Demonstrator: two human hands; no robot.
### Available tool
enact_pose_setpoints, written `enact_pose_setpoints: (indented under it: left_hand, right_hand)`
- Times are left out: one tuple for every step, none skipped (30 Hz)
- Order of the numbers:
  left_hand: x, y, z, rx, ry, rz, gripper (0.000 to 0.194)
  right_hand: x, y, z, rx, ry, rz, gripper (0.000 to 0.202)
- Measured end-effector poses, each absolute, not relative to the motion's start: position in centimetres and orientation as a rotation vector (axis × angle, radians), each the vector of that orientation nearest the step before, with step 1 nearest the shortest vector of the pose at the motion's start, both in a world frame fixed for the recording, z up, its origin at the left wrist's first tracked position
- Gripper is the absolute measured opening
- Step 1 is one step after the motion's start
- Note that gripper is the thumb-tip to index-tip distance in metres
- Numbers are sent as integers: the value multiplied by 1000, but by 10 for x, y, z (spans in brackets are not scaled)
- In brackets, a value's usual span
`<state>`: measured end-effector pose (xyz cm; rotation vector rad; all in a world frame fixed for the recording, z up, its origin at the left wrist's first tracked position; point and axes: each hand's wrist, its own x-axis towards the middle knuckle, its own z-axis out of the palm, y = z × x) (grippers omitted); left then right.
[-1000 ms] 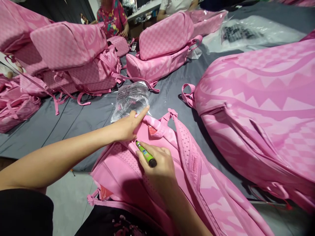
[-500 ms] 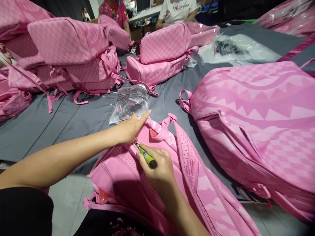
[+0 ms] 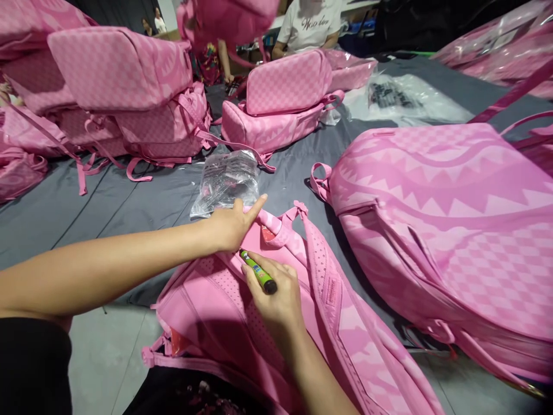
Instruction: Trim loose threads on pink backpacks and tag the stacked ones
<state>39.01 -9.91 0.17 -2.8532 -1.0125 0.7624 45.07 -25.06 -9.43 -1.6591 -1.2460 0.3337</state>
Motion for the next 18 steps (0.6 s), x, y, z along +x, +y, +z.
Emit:
enact_pose_setpoints:
  left_hand:
    - [391, -101, 1, -2840, -1018, 757, 120]
    - [392, -101, 1, -2840, -1019, 755, 120]
    - [391, -102, 0, -2848, -1015, 755, 120]
    - [391, -101, 0, -2861, -1008, 758, 120]
    - [390, -101, 0, -2874, -997, 760, 120]
    - [389, -100, 0, -2883, -985, 756, 119]
    - [388, -99, 0, -2886, -978, 750, 116]
    - [388, -98, 0, -2884, -973, 746, 114]
    - [387, -97, 0, -2882, -972, 746, 112]
    - [387, -96, 0, -2882, -973, 749, 111]
    - [387, -96, -1, -2888, -972, 751, 110]
    - [388, -96, -2, -2897, -973, 755, 111]
    - [388, -96, -2, -2907, -972, 756, 111]
    - [389, -97, -3, -2912, -973, 748, 111]
    - [389, -98, -3, -2913, -974, 727, 110]
    - [388, -98, -3, -2915, -976, 699, 110]
    - [386, -98, -3, -2921, -977, 669, 109]
    - [384, -96, -4, -2944, -977, 633, 109]
  right_hand:
    - [451, -252, -95, -1672, -1242, 330, 24]
    - [451, -253, -95, -1688, -1242, 329, 25]
    - [451, -254, -95, -1707, -1242, 323, 25]
    - [451, -254, -94, -1726, -1240, 312, 25]
    - [451, -253, -94, -1736, -1244, 300, 25]
    - [451, -252, -94, -1733, -1251, 291, 24]
    - [450, -250, -94, -1719, -1260, 285, 24]
    - [450, -249, -94, -1697, -1267, 287, 24]
    - [450, -247, -94, -1671, -1274, 303, 24]
    - [450, -245, -94, -1644, -1281, 328, 24]
    - [450, -244, -94, -1628, -1284, 355, 24]
    - [451, -244, -94, -1628, -1278, 369, 24]
    - [452, -244, -93, -1635, -1268, 372, 23]
    - [452, -243, -92, -1645, -1259, 368, 23]
    - [453, -243, -91, -1651, -1253, 369, 23]
    - [453, -243, -89, -1647, -1251, 385, 24]
    - [453, -243, -87, -1629, -1254, 427, 24]
    - [454, -243, -85, -1602, -1256, 487, 24]
